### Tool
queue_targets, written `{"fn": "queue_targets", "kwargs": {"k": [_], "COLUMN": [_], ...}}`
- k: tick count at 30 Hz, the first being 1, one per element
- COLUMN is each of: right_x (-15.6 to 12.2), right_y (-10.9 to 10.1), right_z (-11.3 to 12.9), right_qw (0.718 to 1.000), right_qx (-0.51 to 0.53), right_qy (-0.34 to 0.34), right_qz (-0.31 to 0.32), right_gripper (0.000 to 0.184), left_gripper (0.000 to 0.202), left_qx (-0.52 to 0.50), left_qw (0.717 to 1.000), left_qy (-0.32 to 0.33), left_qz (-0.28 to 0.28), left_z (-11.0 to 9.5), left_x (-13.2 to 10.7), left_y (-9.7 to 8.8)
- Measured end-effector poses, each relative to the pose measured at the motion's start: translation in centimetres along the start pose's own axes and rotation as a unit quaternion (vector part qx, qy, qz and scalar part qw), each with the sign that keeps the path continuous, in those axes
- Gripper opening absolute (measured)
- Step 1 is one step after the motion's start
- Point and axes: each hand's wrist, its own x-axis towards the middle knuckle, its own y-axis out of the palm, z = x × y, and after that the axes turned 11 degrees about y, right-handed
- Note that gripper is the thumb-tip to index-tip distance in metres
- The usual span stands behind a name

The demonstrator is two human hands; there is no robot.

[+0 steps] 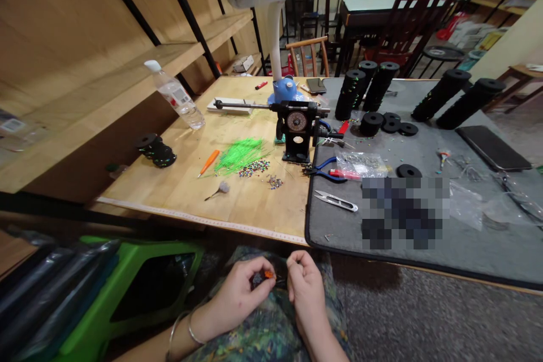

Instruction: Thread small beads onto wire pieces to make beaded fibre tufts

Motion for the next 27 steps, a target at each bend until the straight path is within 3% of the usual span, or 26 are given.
{"fn": "queue_targets", "kwargs": {"k": [10, 17, 21, 27], "right_x": [-1.1, -0.9, -0.7, -0.4], "right_y": [0.0, 0.2, 0.1, 0.0], "right_z": [1.0, 1.2, 1.0, 0.5], "right_qw": [0.994, 0.983, 0.988, 0.998], "right_qx": [-0.099, -0.179, -0.148, -0.003], "right_qy": [0.011, -0.044, -0.027, 0.047], "right_qz": [0.036, 0.017, 0.023, 0.040], "right_gripper": [0.032, 0.017, 0.021, 0.030], "left_gripper": [0.009, 0.009, 0.010, 0.009], "left_qx": [0.003, 0.017, 0.019, 0.006], "left_qw": [1.000, 1.000, 1.000, 1.000], "left_qy": [-0.009, -0.006, -0.006, -0.001], "left_qz": [-0.010, -0.007, -0.003, -0.006], "left_z": [0.5, 0.2, 0.1, 0.2], "left_x": [-0.2, -0.1, 0.0, 0.0], "left_y": [0.1, 0.0, 0.0, 0.0]}}
